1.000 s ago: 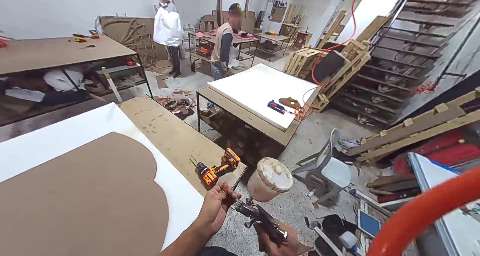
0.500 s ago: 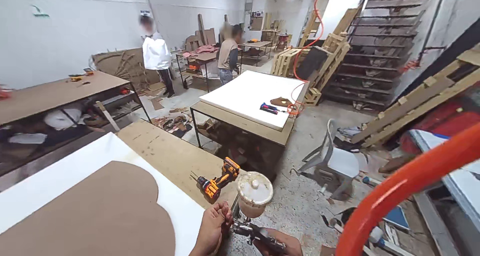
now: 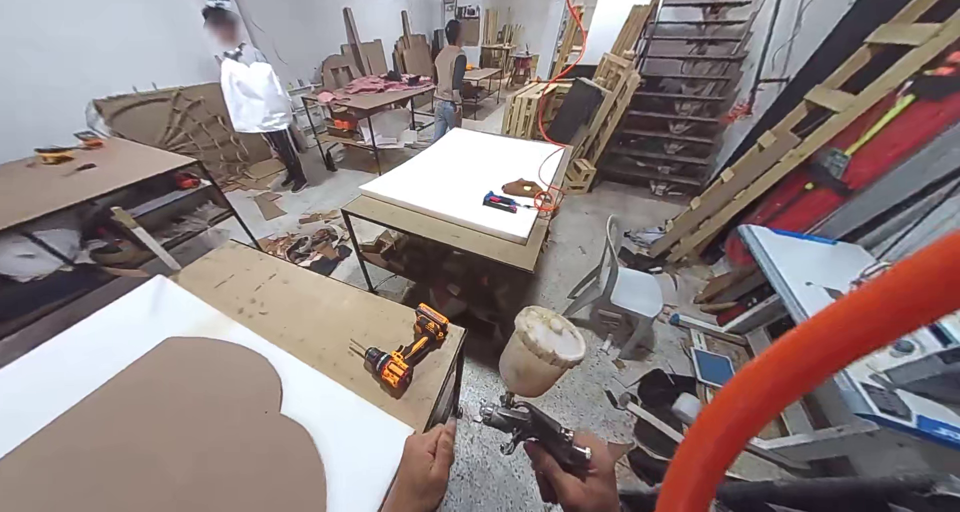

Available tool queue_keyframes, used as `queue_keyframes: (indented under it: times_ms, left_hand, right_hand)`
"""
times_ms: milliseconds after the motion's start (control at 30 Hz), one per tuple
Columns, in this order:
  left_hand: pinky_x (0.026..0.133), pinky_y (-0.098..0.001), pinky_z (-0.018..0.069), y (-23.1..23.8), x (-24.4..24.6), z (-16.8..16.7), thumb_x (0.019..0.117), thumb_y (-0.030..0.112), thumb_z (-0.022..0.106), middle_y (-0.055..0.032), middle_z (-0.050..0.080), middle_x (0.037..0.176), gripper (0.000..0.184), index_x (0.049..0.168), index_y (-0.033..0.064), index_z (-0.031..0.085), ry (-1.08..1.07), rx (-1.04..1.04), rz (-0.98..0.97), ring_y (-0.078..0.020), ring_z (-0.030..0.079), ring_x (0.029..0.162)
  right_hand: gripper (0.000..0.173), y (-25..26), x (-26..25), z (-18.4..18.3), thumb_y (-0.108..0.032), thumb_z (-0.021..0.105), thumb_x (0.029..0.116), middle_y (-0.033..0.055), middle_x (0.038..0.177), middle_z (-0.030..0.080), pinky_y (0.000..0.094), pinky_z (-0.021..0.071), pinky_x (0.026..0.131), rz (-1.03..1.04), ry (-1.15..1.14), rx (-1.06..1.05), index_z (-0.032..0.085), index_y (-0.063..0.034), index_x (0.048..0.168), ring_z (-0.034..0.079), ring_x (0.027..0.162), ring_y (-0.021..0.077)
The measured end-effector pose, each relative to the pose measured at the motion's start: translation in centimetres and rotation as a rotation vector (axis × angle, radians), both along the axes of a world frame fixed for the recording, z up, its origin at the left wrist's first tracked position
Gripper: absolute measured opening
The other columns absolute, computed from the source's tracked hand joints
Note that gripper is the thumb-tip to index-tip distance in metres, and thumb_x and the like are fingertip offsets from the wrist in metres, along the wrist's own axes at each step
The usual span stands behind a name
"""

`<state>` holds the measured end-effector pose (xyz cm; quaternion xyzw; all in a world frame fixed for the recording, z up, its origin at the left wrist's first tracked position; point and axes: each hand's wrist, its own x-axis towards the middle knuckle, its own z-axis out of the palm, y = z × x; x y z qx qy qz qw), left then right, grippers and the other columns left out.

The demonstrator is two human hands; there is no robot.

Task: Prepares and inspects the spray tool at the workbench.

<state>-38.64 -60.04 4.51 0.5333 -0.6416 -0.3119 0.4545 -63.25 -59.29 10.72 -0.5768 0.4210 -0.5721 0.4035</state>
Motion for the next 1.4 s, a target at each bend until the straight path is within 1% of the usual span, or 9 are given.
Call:
queue_keyframes:
  times_ms: [233, 533, 600, 700, 800, 867, 1000, 1133, 1400]
  left_hand:
    - [0.046, -0.0349, 0.0423, 1.2, -3.4, -1.8, 0.0927, 0.068, 0.059, 0.0006, 0.048, 0.049, 0.068, 0.056, 0.0114, 0.052, -0.137, -0.061, -0.080, -0.0114, 0.048, 0.045]
    - [0.092, -0.0379, 0.0609, 2.5, -6.2, -2.9, 0.0989, 0.002, 0.058, -0.0039, 0.078, 0.102, 0.022, 0.112, 0.0063, 0.074, -0.037, -0.120, -0.377, -0.0126, 0.075, 0.096]
    - [0.112, -0.0680, 0.0371, 3.4, -7.1, -2.2, 0.0770, -0.019, 0.059, -0.0155, 0.054, 0.150, 0.073, 0.142, 0.0126, 0.062, -0.157, -0.085, -0.400, -0.0343, 0.047, 0.143]
    - [0.107, -0.0878, 0.0115, 3.9, -7.9, -1.9, 0.0672, -0.013, 0.074, -0.0123, 0.006, 0.173, 0.108, 0.161, 0.0246, 0.035, -0.331, 0.071, -0.420, -0.0446, 0.000, 0.157]
    - [0.112, -0.0800, 0.0195, 4.2, -7.2, -1.7, 0.0781, 0.007, 0.082, -0.0031, 0.001, 0.174, 0.090, 0.156, 0.0321, 0.045, -0.256, 0.127, -0.408, -0.0374, 0.001, 0.159]
    - [0.121, -0.0485, 0.0379, 4.8, -6.5, -0.6, 0.0825, 0.017, 0.085, 0.0034, 0.022, 0.171, 0.080, 0.153, 0.0181, 0.049, 0.112, 0.231, -0.397, -0.0165, 0.031, 0.153]
    - [0.100, -0.0548, 0.0565, 7.1, -6.3, 2.0, 0.0942, 0.023, 0.075, -0.0220, 0.065, 0.135, 0.064, 0.149, 0.0014, 0.050, 1.044, 0.400, -0.315, -0.0381, 0.067, 0.118]
    - [0.080, -0.0442, 0.0660, 9.5, -7.6, 3.8, 0.0994, 0.005, 0.065, -0.0229, 0.076, 0.098, 0.026, 0.122, -0.0083, 0.069, 0.920, 0.400, 0.101, -0.0311, 0.077, 0.084]
    - [0.076, -0.0381, 0.0659, 12.4, -7.8, 3.8, 0.0859, 0.000, 0.079, -0.0139, 0.077, 0.088, 0.011, 0.096, -0.0023, 0.077, 0.644, 0.042, 0.487, -0.0239, 0.076, 0.077]
  right_hand:
    - [0.012, 2.5, -1.5, -0.5, -0.015, 0.082, 0.0870, 0.0052, 0.066, 0.071, 0.0310, 0.0567, 0.044, -0.010, 0.060, 0.030, 0.077, -0.0059, 0.093, 0.062, 0.046, 0.0116]
    - [0.008, 4.5, -3.3, 0.3, -0.010, 0.081, 0.0863, 0.0045, 0.062, 0.070, 0.0304, 0.0554, 0.041, -0.061, 0.027, 0.021, 0.076, -0.0063, 0.092, 0.061, 0.043, 0.0113]
    - [0.007, 4.7, -3.6, 0.4, -0.010, 0.080, 0.0865, 0.0038, 0.062, 0.070, 0.0294, 0.0550, 0.041, -0.047, 0.020, 0.017, 0.076, -0.0066, 0.091, 0.060, 0.043, 0.0108]
    - [0.008, 5.0, -4.0, 0.3, -0.009, 0.081, 0.0864, 0.0044, 0.062, 0.070, 0.0295, 0.0546, 0.041, -0.012, 0.017, 0.024, 0.076, -0.0066, 0.093, 0.060, 0.043, 0.0113]
    - [0.009, 5.3, -4.2, 0.1, -0.008, 0.080, 0.0865, 0.0056, 0.064, 0.070, 0.0306, 0.0551, 0.041, 0.037, 0.033, 0.021, 0.077, -0.0060, 0.095, 0.061, 0.043, 0.0124]
    - [0.009, 5.6, -4.3, -0.1, -0.008, 0.080, 0.0869, 0.0056, 0.065, 0.071, 0.0304, 0.0558, 0.041, 0.073, 0.060, 0.008, 0.077, -0.0058, 0.095, 0.061, 0.044, 0.0122]
    - [0.013, 5.8, -4.6, -1.2, -0.015, 0.082, 0.0875, 0.0030, 0.075, 0.075, 0.0300, 0.0620, 0.053, 0.089, 0.247, -0.091, 0.077, -0.0062, 0.096, 0.068, 0.056, 0.0100]
    - [0.017, 6.1, -4.2, -3.0, -0.022, 0.083, 0.0873, -0.0017, 0.082, 0.076, 0.0261, 0.0638, 0.061, 0.111, 0.375, -0.211, 0.078, -0.0100, 0.097, 0.071, 0.065, 0.0060]
    - [0.020, 9.3, -2.1, -2.3, -0.024, 0.080, 0.0890, -0.0019, 0.084, 0.076, 0.0273, 0.0640, 0.061, 0.105, 0.336, -0.157, 0.077, -0.0096, 0.102, 0.070, 0.065, 0.0056]
